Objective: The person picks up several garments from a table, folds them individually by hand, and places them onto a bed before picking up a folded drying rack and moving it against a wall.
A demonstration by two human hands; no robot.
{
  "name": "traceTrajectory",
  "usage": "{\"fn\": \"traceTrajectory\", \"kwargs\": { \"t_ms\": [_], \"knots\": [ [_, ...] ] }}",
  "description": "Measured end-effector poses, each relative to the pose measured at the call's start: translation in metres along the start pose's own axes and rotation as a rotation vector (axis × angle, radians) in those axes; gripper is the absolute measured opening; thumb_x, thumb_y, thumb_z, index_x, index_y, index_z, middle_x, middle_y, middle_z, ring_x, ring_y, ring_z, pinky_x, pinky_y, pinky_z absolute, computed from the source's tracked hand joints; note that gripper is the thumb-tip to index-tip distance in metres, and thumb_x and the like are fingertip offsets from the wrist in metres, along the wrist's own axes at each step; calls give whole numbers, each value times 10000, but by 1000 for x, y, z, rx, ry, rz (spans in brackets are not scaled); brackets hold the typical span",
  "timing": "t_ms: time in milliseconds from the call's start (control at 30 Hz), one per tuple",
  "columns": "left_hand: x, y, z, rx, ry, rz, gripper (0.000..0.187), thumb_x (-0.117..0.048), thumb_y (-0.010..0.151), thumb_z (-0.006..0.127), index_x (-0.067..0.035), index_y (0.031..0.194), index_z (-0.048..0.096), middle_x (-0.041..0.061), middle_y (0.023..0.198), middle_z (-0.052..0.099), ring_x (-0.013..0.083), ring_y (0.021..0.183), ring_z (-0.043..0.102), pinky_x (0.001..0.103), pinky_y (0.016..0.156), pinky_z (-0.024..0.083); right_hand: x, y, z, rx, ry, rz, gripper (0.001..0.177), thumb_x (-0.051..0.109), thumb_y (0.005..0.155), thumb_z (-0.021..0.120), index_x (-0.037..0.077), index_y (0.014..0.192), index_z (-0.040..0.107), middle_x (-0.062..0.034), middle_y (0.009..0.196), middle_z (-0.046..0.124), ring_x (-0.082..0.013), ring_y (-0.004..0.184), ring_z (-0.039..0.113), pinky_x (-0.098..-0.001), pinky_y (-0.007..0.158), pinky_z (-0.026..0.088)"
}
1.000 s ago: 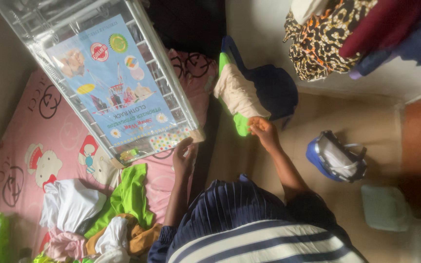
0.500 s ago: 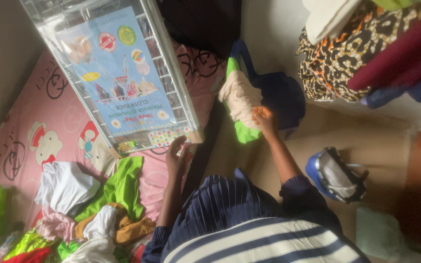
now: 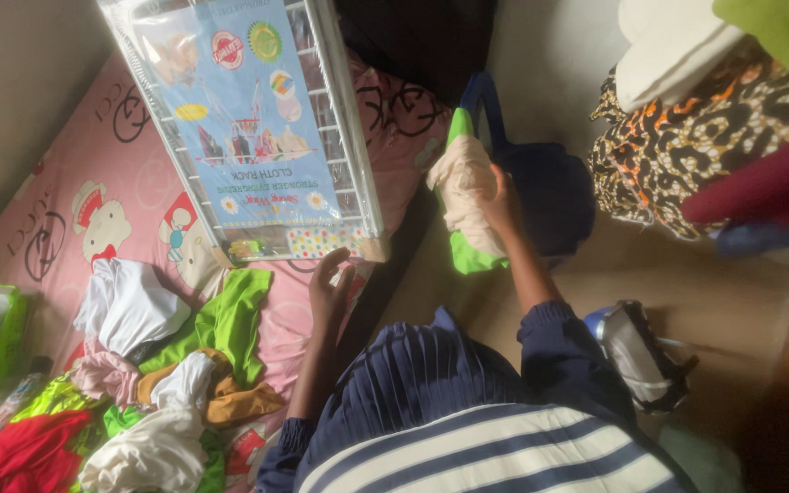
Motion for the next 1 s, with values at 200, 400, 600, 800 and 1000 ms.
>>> {"fn": "traceTrajectory", "kwargs": {
  "t_ms": [200,400,600,800,1000],
  "knots": [
    [-1,-5,2,-7,-50,-43,417,-145,915,702,-3,1302,646,142,1286,694,252,1235,642,410,1080,469,-9,-4,27,283,-224,0,814,263,693,864,-18,1383,535,-266,1254,637,-419,1184,587,-459,989,479],
    [-3,-3,5,-9,-22,-15,401,-134,918,691,5,1292,646,146,1279,699,247,1224,655,388,1067,495,-39,-14,22,226,-161,22,532,323,762,870,-18,1132,699,-243,1067,715,-392,1003,698,-437,866,547],
    [-2,0,2,-10,-25,-8,391,-145,922,687,-6,1286,658,140,1278,701,242,1221,657,387,1050,506,-33,-22,4,108,-208,95,400,218,781,839,-11,1083,711,-235,1048,725,-401,978,696,-453,837,540],
    [5,4,-7,-28,-22,-12,392,-171,910,701,-30,1275,679,124,1279,707,245,1221,652,395,1048,496,12,-27,-16,-28,-247,-123,322,212,857,803,-8,1058,682,-232,1042,708,-435,988,672,-484,860,529],
    [9,7,-13,-22,-10,9,375,-185,917,706,-57,1269,688,110,1282,710,235,1207,662,396,1032,504,36,-17,-44,-102,-155,-53,317,233,939,744,-28,1097,658,-244,1008,688,-434,941,661,-464,785,524]
  ]
}}
Point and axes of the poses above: each hand's wrist, its own y-axis towards the middle knuckle, its own z-axis out of the palm, x = y × z, the point moved 10 cm from there along y, towards the middle knuckle
